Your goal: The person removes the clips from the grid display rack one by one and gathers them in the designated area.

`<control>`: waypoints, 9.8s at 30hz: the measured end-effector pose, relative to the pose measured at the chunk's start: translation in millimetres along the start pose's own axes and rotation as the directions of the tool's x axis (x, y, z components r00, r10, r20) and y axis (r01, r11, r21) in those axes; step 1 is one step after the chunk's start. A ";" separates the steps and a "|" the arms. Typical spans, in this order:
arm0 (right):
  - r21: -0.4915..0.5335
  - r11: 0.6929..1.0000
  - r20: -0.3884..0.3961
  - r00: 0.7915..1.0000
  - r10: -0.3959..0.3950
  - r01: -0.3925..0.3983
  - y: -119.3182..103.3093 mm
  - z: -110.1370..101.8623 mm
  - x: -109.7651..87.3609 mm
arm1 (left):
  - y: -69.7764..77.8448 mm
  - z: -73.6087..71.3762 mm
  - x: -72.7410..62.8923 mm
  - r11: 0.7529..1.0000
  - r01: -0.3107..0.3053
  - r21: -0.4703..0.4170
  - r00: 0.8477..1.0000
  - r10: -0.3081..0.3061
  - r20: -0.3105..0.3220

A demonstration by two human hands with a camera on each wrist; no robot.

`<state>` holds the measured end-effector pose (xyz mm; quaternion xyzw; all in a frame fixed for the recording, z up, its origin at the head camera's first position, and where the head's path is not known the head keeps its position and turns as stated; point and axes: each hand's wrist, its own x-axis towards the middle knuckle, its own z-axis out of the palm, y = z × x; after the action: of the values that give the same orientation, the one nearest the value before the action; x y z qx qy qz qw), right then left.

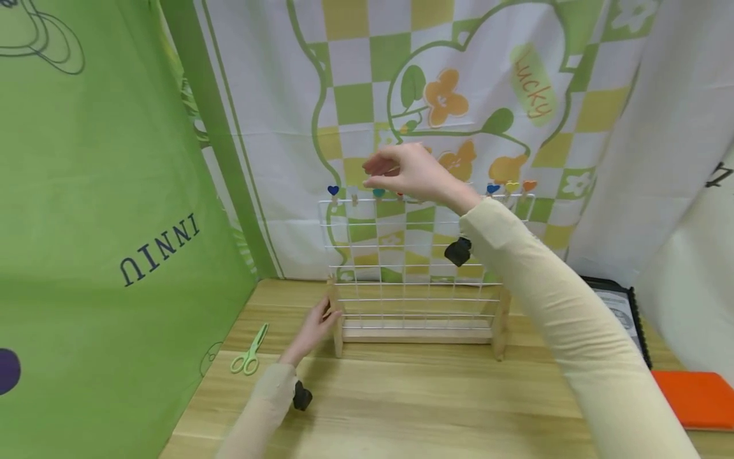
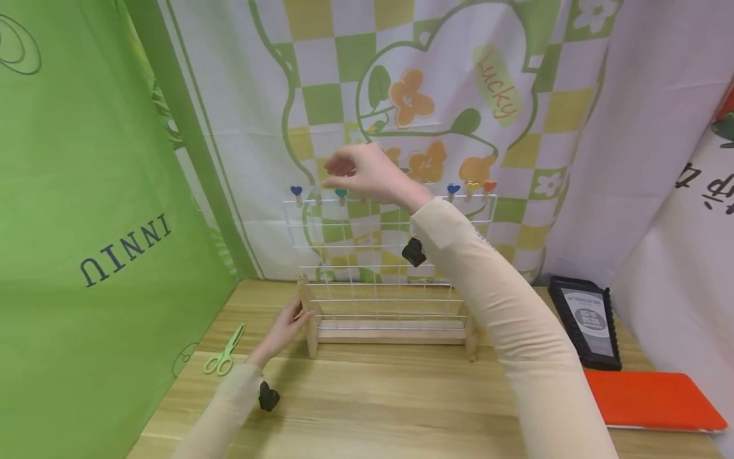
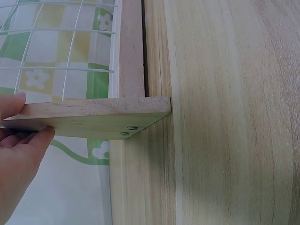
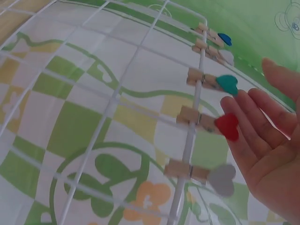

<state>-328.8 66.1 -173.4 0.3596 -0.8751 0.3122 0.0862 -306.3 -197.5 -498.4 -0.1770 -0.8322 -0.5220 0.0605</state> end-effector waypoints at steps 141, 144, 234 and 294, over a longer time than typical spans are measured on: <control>0.142 0.988 0.312 0.950 0.009 -0.055 101.4 279.4 -142.9 | -4.1 -0.5 0.6 0.999 0.045 -0.029 0.999 -0.045 0.016; 0.155 0.984 0.330 0.944 0.028 -0.084 103.2 283.0 -143.8 | -3.3 -0.4 0.7 0.999 0.040 -0.031 0.999 -0.040 0.010; -0.237 0.967 -0.095 0.989 -0.115 0.089 -9.7 30.9 19.3 | -2.1 19.0 -6.4 0.985 0.065 -0.157 0.967 -0.101 -0.233; 0.090 0.996 0.193 0.981 0.002 -0.020 100.2 238.4 -161.5 | -7.3 17.9 -6.7 0.982 0.127 -0.142 0.959 -0.158 -0.235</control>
<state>-262.3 68.8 -470.8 0.3870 -0.8661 0.3160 -0.0172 -301.2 -185.9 -514.5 -0.0543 -0.7944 -0.5942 0.1137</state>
